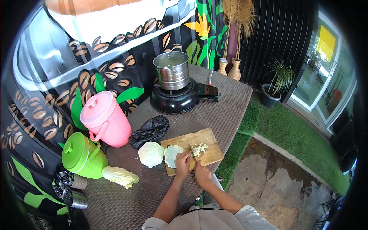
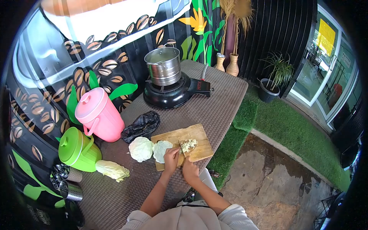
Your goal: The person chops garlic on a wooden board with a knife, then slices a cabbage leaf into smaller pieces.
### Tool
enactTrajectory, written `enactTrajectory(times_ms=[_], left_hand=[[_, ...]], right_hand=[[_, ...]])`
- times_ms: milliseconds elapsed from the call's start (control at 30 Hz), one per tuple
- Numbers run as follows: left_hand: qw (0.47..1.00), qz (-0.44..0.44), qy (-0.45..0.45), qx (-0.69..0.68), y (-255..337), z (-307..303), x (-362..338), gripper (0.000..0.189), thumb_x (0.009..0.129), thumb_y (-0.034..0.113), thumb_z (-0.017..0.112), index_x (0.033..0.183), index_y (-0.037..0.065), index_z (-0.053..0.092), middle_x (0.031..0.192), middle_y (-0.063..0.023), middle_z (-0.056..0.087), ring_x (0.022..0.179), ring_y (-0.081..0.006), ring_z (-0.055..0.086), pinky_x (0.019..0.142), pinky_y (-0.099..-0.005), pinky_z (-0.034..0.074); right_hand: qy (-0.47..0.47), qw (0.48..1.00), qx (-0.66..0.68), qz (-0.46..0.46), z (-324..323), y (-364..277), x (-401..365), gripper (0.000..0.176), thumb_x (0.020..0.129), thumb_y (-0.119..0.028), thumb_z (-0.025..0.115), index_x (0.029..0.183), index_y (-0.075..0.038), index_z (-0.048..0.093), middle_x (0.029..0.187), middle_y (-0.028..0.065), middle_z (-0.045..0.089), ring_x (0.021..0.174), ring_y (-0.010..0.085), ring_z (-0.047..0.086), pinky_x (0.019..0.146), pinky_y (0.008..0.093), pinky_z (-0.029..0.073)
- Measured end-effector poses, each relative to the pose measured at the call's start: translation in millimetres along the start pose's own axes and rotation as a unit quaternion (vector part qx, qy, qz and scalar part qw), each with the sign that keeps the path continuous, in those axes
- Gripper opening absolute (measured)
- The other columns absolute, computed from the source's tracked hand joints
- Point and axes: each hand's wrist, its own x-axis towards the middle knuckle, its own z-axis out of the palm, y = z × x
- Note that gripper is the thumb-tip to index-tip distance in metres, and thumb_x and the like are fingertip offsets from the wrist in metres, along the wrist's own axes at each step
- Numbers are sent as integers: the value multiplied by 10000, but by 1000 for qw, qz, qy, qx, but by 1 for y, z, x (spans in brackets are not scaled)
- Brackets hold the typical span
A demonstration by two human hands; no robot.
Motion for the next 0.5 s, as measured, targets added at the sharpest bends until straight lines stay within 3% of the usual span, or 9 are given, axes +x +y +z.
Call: enactTrajectory(times_ms=[200, 267, 333, 500], left_hand=[[995, -101, 12, -18, 8, 3, -3, 275, 786, -31, 647, 1050, 32, 694, 854, -124, 671, 803, -266, 598, 735, -345, 489], [995, -95, 15, -10, 6, 3, -3, 263, 788, -28, 651, 1040, 32, 697, 847, -127, 668, 800, -257, 604, 731, -341, 491], [996, -88, 17, -3, 6, 3, -3, 250, 790, -25, 655, 1029, 33, 701, 840, -131, 666, 797, -248, 611, 728, -337, 494], [997, -67, 31, -25, 0, 6, -4, 223, 790, -16, 664, 1005, 28, 704, 868, -139, 677, 808, -267, 660, 723, -329, 512]], right_hand=[[-32, 996, -10, -78, -35, 11, 27, 312, 927, -244, 465, 1072, 31, 451, 873, 304, 635, 848, 454, 635, 751, 530, 506], [-56, 995, -19, -80, -41, 7, 19, 292, 921, -232, 474, 1059, 26, 477, 890, 307, 637, 882, 434, 644, 782, 513, 511], [-20, 998, -23, -63, -26, 5, 3, 325, 926, -248, 461, 1090, 31, 431, 847, 297, 638, 814, 455, 638, 708, 534, 509], [5, 1000, -20, -18, 2, 3, 12, 307, 934, -231, 447, 1084, 37, 444, 794, 286, 641, 778, 443, 646, 668, 508, 526]])
